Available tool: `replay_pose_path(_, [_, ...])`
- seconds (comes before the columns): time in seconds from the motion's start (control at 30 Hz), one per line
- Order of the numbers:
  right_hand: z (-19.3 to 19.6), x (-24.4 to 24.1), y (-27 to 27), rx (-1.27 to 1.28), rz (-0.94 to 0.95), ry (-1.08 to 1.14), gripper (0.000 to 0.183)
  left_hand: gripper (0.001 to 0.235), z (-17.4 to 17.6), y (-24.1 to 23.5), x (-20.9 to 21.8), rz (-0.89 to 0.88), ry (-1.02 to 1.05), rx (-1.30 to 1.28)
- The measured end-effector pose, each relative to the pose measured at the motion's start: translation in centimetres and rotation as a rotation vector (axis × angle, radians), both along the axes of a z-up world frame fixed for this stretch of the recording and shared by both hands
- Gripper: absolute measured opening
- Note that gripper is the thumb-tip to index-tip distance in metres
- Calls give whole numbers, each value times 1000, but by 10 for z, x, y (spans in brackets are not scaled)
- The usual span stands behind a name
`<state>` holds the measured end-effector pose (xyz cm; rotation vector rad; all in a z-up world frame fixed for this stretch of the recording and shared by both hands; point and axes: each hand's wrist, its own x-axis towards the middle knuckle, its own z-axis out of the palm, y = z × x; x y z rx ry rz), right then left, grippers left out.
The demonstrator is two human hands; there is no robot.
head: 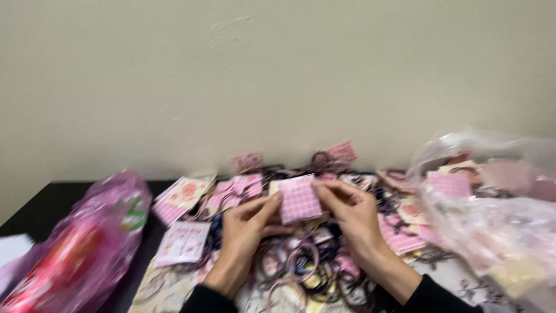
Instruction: The person repeatedly picks up small patterned paper cards and hair ties from a table, wraps each hair tie around a card, and places the assembled unit aside. The process is repeated for multiple items throughout the clip.
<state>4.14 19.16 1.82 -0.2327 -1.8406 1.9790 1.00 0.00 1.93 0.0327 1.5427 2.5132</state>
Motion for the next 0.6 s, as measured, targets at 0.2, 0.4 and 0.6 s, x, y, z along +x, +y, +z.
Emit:
replay_pose_path(0.2, [120,19,47,243,232,-119,17,38,-3,7,-9,74,-126,-46])
replay_pose_path(0.4, [207,86,186,175,938,280,6,34,2,16,-11,145,-182,-121])
replay_pose_path(0.6, [221,99,204,899,-616,-720,63,43,-7,19,-25,98,-212,-268])
